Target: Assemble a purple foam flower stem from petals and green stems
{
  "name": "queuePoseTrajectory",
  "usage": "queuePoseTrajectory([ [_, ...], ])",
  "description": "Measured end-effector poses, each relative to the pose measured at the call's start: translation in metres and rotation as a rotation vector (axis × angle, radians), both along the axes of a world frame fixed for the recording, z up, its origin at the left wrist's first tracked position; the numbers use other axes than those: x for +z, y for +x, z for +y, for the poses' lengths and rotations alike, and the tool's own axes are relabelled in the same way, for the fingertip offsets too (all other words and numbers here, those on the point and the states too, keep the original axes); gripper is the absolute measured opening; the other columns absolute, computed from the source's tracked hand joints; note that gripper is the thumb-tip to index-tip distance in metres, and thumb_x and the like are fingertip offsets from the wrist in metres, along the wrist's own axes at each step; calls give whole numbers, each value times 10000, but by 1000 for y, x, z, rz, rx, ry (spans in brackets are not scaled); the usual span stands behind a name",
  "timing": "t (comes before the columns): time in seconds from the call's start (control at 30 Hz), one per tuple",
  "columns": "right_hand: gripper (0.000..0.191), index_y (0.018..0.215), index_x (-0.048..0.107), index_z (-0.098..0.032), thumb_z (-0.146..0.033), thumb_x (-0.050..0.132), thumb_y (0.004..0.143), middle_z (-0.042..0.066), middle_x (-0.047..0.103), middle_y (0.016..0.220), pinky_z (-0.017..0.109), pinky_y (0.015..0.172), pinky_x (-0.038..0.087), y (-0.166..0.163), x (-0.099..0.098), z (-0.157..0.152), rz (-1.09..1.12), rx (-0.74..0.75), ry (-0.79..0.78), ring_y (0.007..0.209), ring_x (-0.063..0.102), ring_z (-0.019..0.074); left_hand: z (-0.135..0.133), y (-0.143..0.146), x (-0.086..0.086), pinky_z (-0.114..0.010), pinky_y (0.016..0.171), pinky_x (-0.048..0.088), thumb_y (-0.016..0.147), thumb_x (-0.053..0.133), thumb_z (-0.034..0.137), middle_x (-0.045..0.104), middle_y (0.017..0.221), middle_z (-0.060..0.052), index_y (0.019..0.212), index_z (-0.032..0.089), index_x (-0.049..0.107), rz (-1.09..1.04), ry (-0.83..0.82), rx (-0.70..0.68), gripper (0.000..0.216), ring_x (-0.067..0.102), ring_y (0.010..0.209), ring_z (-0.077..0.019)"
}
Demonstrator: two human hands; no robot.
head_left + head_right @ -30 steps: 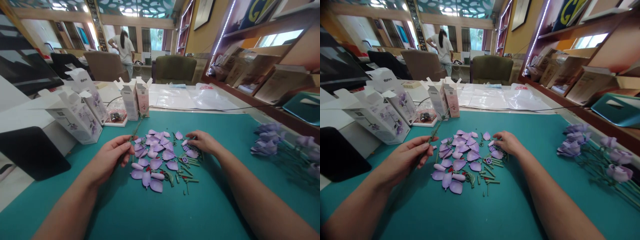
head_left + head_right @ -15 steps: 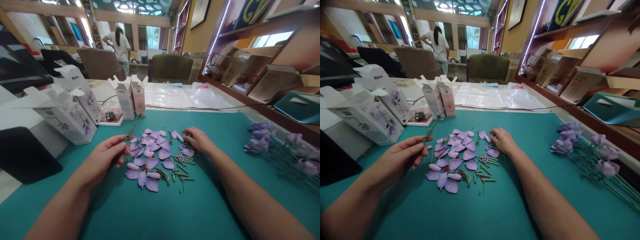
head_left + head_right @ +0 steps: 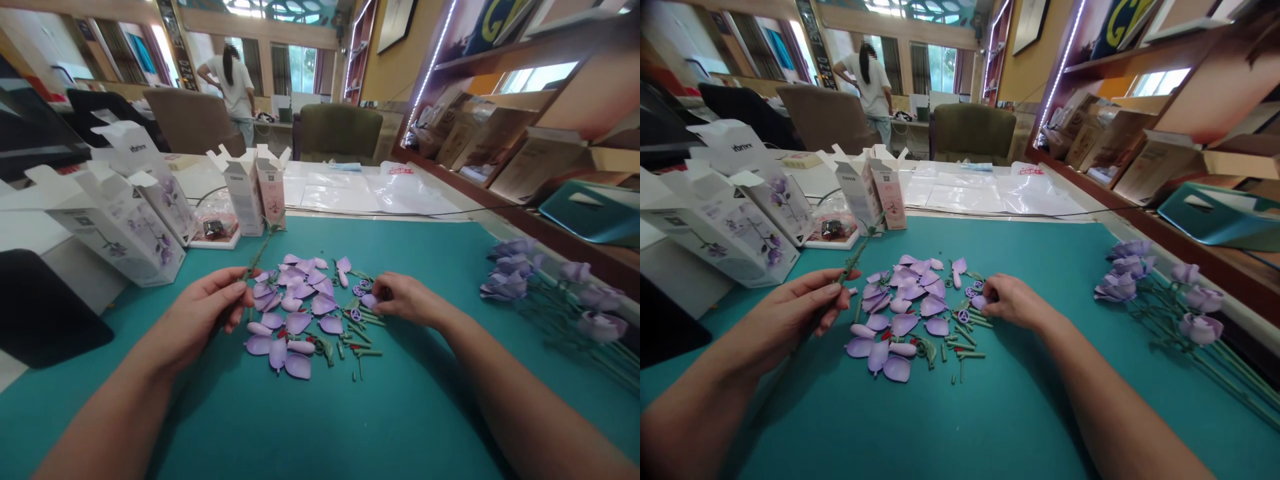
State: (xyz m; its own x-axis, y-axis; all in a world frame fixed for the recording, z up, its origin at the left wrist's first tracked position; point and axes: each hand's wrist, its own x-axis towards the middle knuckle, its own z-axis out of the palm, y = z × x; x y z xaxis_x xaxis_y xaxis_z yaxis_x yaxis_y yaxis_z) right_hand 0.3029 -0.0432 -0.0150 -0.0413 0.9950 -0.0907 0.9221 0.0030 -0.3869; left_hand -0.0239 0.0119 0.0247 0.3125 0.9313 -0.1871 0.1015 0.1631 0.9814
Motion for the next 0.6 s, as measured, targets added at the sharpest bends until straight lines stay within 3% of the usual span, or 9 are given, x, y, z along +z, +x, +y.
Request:
queuePoseTrajectory([
  [0.17, 117, 737, 501, -212, -254, 608, 713, -24, 556, 696, 236, 539, 336, 5, -1, 0, 152, -43, 7, 623, 472, 128, -2, 2, 2, -187, 401, 364, 706, 673, 332, 594, 663, 19, 1041, 171, 575, 3, -15, 10, 384, 441, 457, -73],
  [0.33, 219, 756, 520, -205, -414, 586, 749, -9, 571, 675, 255, 549, 375, 28, -6, 6, 352, -231, 188, 612, 496, 138, -5, 2, 6, -184, 412, 354, 723, 662, 332, 593, 659, 25, 1040, 182, 577, 11, -32, 21, 361, 437, 463, -72],
  [0.47, 192, 733, 538, -208, -391, 595, 748, 5, 591, 665, 271, 570, 368, 39, -13, 8, 240, -392, 300, 619, 510, 154, -5, 1, 4, -194, 418, 364, 734, 651, 356, 603, 690, 15, 1077, 191, 576, 57, 4, 8, 388, 445, 474, -83],
  [0.6, 110, 708, 548, -215, -303, 580, 767, 6, 604, 692, 272, 596, 354, 36, -15, 6, 32, -323, 277, 648, 516, 162, -2, 0, 2, -210, 418, 377, 713, 661, 374, 616, 704, -1, 1083, 191, 574, 121, 38, 14, 423, 459, 477, -98],
])
